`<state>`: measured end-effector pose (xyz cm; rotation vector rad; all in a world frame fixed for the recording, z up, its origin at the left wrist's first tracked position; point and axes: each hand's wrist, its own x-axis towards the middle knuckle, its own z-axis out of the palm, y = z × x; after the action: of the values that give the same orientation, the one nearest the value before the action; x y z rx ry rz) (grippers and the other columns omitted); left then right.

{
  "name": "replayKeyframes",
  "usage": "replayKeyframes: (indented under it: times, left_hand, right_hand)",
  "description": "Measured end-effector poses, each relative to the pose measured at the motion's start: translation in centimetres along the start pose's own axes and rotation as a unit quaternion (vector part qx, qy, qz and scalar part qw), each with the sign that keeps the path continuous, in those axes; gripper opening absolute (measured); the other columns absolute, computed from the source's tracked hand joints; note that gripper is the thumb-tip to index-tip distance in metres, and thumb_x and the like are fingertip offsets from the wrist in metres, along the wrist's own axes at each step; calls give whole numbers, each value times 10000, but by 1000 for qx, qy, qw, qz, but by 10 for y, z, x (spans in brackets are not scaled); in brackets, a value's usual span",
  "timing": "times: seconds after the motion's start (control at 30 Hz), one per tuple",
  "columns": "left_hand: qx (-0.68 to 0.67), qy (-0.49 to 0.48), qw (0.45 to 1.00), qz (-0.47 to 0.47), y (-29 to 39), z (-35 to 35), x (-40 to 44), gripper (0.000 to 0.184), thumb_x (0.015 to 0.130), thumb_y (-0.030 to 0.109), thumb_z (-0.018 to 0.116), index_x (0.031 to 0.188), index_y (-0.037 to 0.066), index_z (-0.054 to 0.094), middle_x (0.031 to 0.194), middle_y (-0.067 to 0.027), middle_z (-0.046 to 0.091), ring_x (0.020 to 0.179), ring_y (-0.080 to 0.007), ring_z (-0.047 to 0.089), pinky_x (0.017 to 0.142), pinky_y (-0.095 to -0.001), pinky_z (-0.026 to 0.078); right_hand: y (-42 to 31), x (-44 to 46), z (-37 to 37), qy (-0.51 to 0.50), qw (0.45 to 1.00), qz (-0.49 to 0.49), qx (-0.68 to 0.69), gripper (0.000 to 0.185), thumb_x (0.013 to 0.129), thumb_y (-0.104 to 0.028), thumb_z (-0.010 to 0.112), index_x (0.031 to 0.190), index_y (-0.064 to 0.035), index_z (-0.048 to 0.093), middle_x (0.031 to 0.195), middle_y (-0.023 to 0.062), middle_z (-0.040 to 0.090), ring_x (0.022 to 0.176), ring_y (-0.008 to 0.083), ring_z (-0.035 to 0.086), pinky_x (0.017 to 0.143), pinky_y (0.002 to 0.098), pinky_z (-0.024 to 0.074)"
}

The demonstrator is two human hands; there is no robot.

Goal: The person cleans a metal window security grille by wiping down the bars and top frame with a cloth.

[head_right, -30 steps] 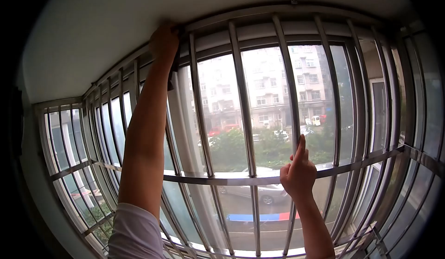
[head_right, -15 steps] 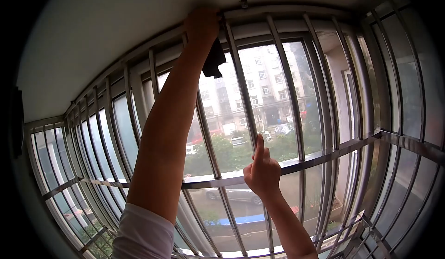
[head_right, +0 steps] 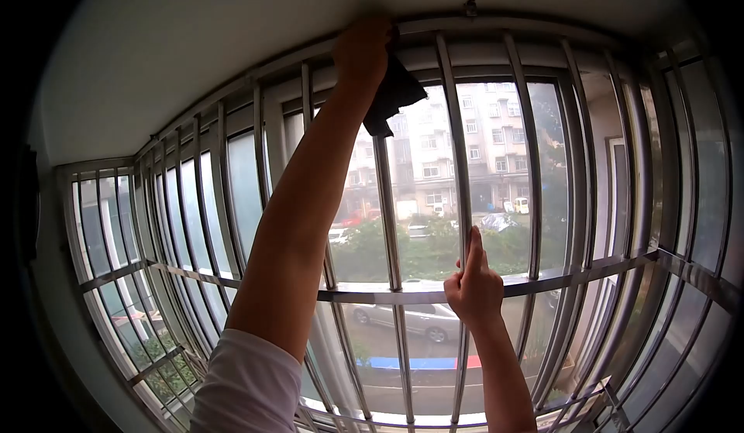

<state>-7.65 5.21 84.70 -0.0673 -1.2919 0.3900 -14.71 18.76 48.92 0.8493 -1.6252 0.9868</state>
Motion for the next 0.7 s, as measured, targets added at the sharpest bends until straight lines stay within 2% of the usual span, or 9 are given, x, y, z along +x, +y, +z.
replayKeyframes:
  times: [0.1, 0.17, 0.23, 0.33, 0.47, 0.53, 0.57, 0.63, 0.7]
  left_hand:
    - [1, 14, 1000, -23, -45, -19, -16, 156, 834, 171, 585, 957, 154, 681, 913, -95, 673, 905, -315, 643, 747, -433, 509]
    - [5, 27, 999, -24, -82, -24, -26, 168, 838, 174, 575, 970, 150, 677, 911, -100, 672, 903, -324, 641, 751, -441, 507]
    - [69, 73, 995, -16, -122, -22, -35, 155, 856, 160, 504, 855, 147, 658, 900, -97, 657, 847, -301, 656, 700, -419, 531]
    - [106, 61, 990, -63, -163, -37, -48, 146, 850, 149, 503, 840, 129, 648, 877, -107, 653, 840, -316, 650, 709, -417, 529]
    - [146, 48, 986, -61, -184, -39, -49, 137, 838, 139, 507, 805, 103, 635, 846, -121, 651, 822, -330, 643, 716, -422, 523]
    - [184, 134, 973, -25, -179, -28, -49, 114, 807, 117, 523, 769, 81, 625, 809, -136, 645, 803, -342, 634, 716, -432, 517]
    - [148, 116, 982, -28, -175, -32, -49, 107, 778, 109, 533, 768, 81, 636, 786, -142, 641, 786, -347, 627, 705, -433, 512]
    - [103, 29, 994, -39, -174, -42, -50, 171, 796, 125, 585, 949, 118, 662, 955, -137, 661, 873, -332, 636, 726, -451, 503]
    - [108, 6, 994, -23, -180, -53, -59, 168, 807, 152, 589, 952, 129, 671, 959, -132, 662, 885, -330, 634, 742, -450, 501]
  right_hand:
    - [1, -1, 1, -4, 1000, 12, 6, 870, 666, -4, 519, 1465, -18, 176, 829, 163, 647, 656, 323, 660, 612, 395, 548]
    - [-3, 0, -1, -11, 1000, 20, 12, 850, 663, 24, 513, 1444, 31, 178, 1005, 262, 626, 678, 331, 669, 602, 395, 557]
    - [-11, 1, -1, -14, 999, 34, 18, 855, 654, 36, 510, 1444, 31, 183, 935, 234, 633, 683, 318, 670, 611, 391, 556]
    - [-13, 0, 2, 4, 999, 53, -3, 853, 651, 35, 503, 1445, 23, 192, 907, 209, 624, 680, 315, 666, 606, 383, 548]
    - [-16, 0, 9, 43, 998, 42, -35, 870, 634, 34, 497, 1450, 10, 195, 895, 200, 608, 642, 315, 645, 584, 388, 534]
    - [-17, -1, 11, 47, 997, 52, -41, 875, 629, 30, 492, 1453, 4, 199, 824, 171, 593, 619, 309, 634, 568, 392, 523]
    - [-16, -1, 12, 58, 996, 44, -42, 874, 629, 30, 490, 1454, 0, 201, 802, 163, 590, 614, 308, 633, 562, 392, 519]
    - [-15, -2, 10, 43, 997, 64, -32, 885, 634, 27, 491, 1467, -34, 196, 789, 152, 607, 606, 303, 636, 549, 380, 514]
    - [-11, -2, 11, 47, 997, 51, -28, 885, 641, 27, 491, 1472, -47, 194, 798, 149, 608, 605, 301, 634, 545, 378, 512]
